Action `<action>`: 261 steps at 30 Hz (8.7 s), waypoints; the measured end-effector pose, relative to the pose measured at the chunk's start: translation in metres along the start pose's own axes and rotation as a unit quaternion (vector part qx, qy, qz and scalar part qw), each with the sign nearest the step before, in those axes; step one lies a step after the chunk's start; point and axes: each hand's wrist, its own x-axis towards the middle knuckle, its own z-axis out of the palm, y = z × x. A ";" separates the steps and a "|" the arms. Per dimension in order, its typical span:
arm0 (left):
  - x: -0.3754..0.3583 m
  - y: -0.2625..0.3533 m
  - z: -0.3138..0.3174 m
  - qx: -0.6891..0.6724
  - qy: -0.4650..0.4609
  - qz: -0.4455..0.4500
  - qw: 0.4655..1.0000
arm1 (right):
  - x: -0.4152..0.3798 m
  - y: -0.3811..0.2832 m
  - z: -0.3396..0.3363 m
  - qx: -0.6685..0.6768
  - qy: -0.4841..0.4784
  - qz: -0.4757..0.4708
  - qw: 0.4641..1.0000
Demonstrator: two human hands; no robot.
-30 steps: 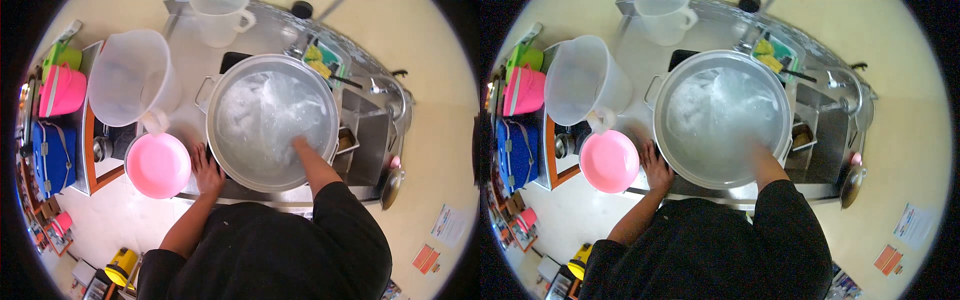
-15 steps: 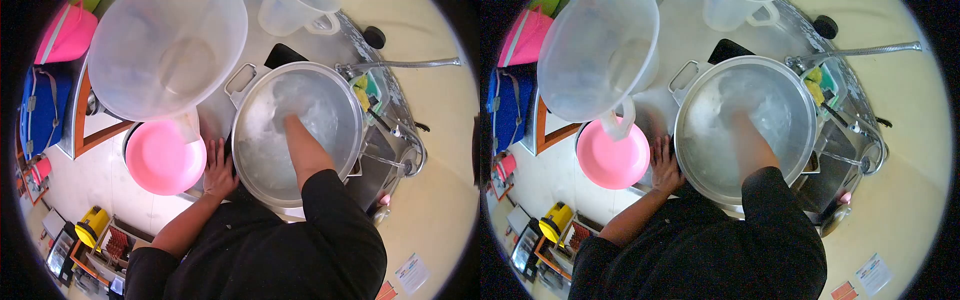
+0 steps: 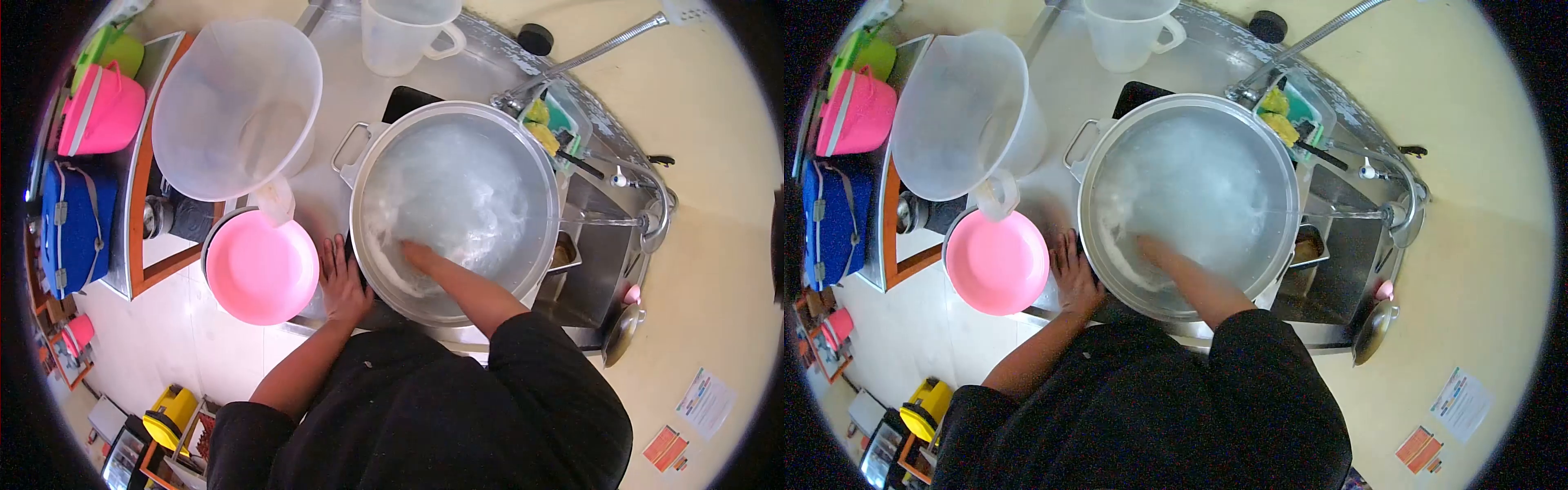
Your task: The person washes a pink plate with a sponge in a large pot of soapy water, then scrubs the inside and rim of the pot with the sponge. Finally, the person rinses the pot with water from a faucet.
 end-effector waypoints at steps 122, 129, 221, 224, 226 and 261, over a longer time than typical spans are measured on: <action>-0.011 -0.001 -0.002 -0.086 0.100 0.045 0.990 | 0.098 0.044 -0.095 -0.140 0.036 0.179 0.973; -0.011 -0.003 0.010 -0.083 0.120 0.053 0.988 | 0.034 -0.013 -0.019 -0.073 -0.013 0.043 0.996; -0.001 -0.001 0.006 0.034 0.029 0.040 0.998 | 0.083 -0.162 -0.161 0.724 0.438 0.092 0.525; -0.001 -0.006 0.007 0.044 0.030 0.054 0.997 | 0.148 -0.099 -0.207 0.843 0.451 0.106 0.274; -0.001 -0.005 0.009 0.044 0.037 0.054 0.997 | 0.114 -0.058 -0.269 0.846 0.495 0.103 0.173; -0.001 0.004 -0.001 0.055 0.011 0.033 0.998 | 0.063 0.074 -0.116 -0.037 0.075 0.115 0.990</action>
